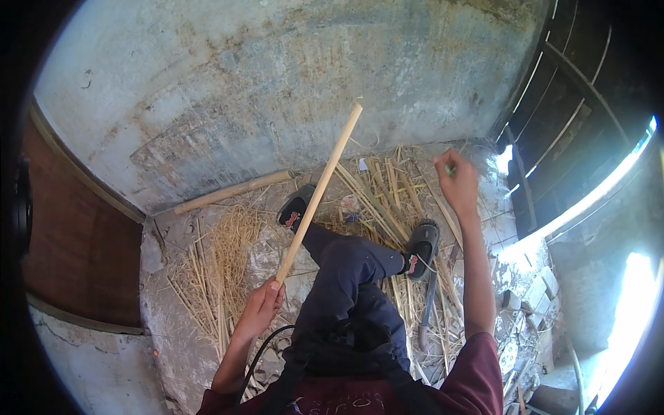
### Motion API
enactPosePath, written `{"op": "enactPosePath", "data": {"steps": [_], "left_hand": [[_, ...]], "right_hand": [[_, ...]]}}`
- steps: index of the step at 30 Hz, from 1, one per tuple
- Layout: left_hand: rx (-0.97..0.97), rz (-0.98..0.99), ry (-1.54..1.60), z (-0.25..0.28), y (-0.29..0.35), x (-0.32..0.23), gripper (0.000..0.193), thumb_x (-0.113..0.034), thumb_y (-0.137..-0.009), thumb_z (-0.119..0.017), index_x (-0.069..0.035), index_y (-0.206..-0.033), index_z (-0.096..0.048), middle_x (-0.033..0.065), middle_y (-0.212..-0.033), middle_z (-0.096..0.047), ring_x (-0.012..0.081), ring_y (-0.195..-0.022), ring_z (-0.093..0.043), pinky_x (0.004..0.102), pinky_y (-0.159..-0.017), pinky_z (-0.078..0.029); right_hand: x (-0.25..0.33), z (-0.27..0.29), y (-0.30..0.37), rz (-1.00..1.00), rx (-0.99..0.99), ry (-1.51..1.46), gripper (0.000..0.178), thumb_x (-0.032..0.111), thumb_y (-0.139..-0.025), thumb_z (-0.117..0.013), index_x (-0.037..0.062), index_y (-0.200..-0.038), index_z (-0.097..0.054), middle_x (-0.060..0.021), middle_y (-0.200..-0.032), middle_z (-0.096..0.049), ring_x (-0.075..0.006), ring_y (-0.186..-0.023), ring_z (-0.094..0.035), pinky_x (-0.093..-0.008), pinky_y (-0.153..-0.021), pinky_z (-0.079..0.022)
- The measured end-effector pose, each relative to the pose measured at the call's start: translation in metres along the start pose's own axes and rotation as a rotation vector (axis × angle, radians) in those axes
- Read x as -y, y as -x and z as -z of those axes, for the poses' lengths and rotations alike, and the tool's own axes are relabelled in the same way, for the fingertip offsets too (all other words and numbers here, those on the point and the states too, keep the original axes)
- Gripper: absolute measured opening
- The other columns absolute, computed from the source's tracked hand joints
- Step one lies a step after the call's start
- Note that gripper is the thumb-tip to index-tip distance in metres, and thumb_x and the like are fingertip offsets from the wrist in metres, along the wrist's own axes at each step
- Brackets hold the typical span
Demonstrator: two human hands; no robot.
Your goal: The person shaves a piece of bamboo using a knife while sitting on the floor.
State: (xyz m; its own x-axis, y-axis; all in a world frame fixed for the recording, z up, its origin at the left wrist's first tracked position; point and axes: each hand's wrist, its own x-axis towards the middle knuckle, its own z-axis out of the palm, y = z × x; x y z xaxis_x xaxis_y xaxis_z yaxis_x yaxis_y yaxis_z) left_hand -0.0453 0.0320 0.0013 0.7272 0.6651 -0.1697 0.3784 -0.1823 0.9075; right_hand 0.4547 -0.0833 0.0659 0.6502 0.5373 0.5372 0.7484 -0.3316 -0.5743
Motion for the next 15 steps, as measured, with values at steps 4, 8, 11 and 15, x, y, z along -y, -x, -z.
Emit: {"op": "enactPosePath", "data": {"steps": [4, 8, 11, 15], "left_hand": [[0.025, 0.046, 0.107, 0.0, -0.011, -0.001, 0.043, -0.038, -0.12, -0.035, -0.005, -0.099, -0.054, -0.0001, -0.072, -0.047, 0.0123, -0.061, -0.041, 0.0318, -0.06, -0.04], [0.139, 0.219, 0.393, 0.005, -0.014, -0.008, 0.04, -0.042, -0.12, -0.037, -0.01, -0.101, -0.053, -0.006, -0.073, -0.038, 0.0053, -0.056, -0.032, 0.0258, -0.05, -0.03], [0.23, 0.28, 0.467, 0.002, -0.015, -0.01, 0.039, -0.044, -0.119, -0.04, -0.012, -0.101, -0.05, -0.0073, -0.072, -0.035, 0.0034, -0.053, -0.029, 0.024, -0.045, -0.026], [0.381, 0.259, 0.51, -0.004, -0.022, -0.004, 0.041, -0.047, -0.118, -0.042, -0.012, -0.098, -0.047, -0.0072, -0.07, -0.035, 0.0034, -0.051, -0.029, 0.0231, -0.043, -0.026]], "right_hand": [[-0.058, -0.003, 0.026, -0.049, 0.437, 0.302, 0.028, 0.032, -0.096, -0.075, 0.004, -0.096, -0.071, -0.0211, -0.085, -0.074, -0.0401, -0.082, -0.072, -0.0454, -0.074, -0.054], [-0.032, -0.008, 0.041, -0.195, 0.171, 0.095, 0.028, 0.031, -0.098, -0.076, 0.0058, -0.108, -0.069, -0.0179, -0.083, -0.074, -0.0342, -0.078, -0.072, -0.0431, -0.072, -0.053], [-0.002, -0.01, 0.049, -0.203, -0.031, -0.225, 0.027, 0.027, -0.101, -0.074, 0.0069, -0.118, -0.066, -0.0108, -0.078, -0.071, -0.0222, -0.072, -0.067, -0.038, -0.067, -0.05], [0.035, -0.019, 0.068, -0.154, 0.091, -0.511, 0.022, 0.021, -0.106, -0.069, 0.0072, -0.121, -0.063, -0.0022, -0.077, -0.065, -0.011, -0.072, -0.057, -0.0295, -0.066, -0.044]]}}
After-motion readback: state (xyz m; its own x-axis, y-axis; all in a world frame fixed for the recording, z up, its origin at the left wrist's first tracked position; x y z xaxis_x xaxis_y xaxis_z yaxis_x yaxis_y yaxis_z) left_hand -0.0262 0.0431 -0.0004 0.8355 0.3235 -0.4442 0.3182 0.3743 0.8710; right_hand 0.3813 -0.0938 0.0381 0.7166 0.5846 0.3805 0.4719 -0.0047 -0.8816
